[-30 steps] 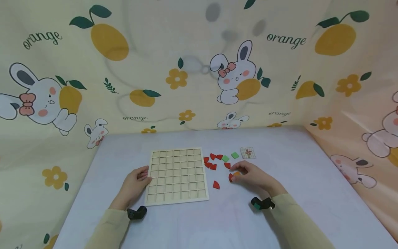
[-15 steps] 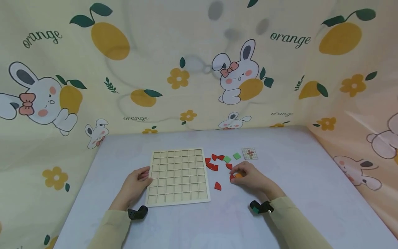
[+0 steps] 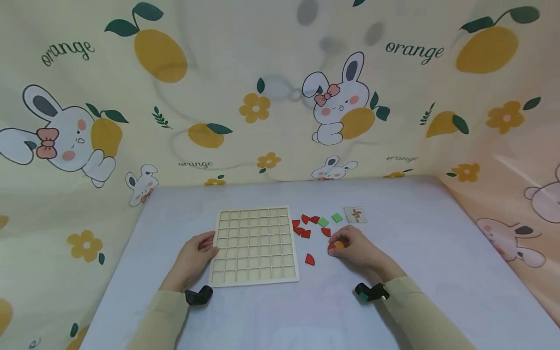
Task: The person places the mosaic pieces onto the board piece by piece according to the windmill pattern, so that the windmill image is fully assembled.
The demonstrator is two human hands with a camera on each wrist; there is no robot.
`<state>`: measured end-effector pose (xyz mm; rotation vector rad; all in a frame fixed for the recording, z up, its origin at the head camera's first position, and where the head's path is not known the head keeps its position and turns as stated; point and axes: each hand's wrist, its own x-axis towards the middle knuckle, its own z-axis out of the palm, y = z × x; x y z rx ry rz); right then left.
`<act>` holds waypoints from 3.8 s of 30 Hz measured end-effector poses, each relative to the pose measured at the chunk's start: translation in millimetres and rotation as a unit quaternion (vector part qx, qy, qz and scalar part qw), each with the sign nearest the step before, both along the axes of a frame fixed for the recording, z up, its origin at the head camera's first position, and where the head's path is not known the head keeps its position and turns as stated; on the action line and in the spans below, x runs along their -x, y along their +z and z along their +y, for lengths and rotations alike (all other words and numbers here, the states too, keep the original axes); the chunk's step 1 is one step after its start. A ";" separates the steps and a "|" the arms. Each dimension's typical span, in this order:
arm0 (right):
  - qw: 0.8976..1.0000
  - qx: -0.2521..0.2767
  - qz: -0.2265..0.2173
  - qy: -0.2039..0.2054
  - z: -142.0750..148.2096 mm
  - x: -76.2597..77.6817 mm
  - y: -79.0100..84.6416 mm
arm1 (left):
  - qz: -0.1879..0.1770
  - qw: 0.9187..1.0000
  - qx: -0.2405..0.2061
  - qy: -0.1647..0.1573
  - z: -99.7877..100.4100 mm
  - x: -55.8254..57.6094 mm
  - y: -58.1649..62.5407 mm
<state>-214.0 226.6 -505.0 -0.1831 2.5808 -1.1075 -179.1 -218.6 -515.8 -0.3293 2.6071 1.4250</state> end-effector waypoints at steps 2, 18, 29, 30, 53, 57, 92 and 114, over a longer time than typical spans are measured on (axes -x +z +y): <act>1.000 -0.005 0.008 -0.003 -0.4 -0.5 0.2 | 0.001 1.000 -0.005 0.000 0.2 0.3 0.8; 0.991 -0.075 0.109 0.004 -13.3 -8.0 5.5 | 0.005 1.000 -0.010 0.001 1.9 -1.7 2.3; 0.996 -0.039 0.076 -0.018 -27.6 -11.6 19.5 | 0.004 1.000 -0.005 -0.007 4.3 1.9 1.6; 0.997 -0.027 0.072 -0.024 -33.6 -12.1 21.0 | 0.003 1.000 -0.003 -0.006 4.0 1.7 1.4; 0.991 0.092 0.093 0.023 -185.9 35.3 21.7 | 0.009 1.000 -0.021 0.012 4.3 -2.1 -2.7; 0.991 0.090 0.095 0.020 -199.9 43.9 20.3 | 0.012 1.000 -0.018 0.021 5.0 -1.3 -5.7; 0.989 -0.040 0.141 0.023 -221.4 58.0 4.9 | 0.018 0.999 -0.035 0.032 1.1 -0.1 -7.4; 0.992 -0.039 0.114 0.045 -218.4 58.1 5.4 | 0.014 0.999 -0.032 0.033 2.8 -1.0 -6.0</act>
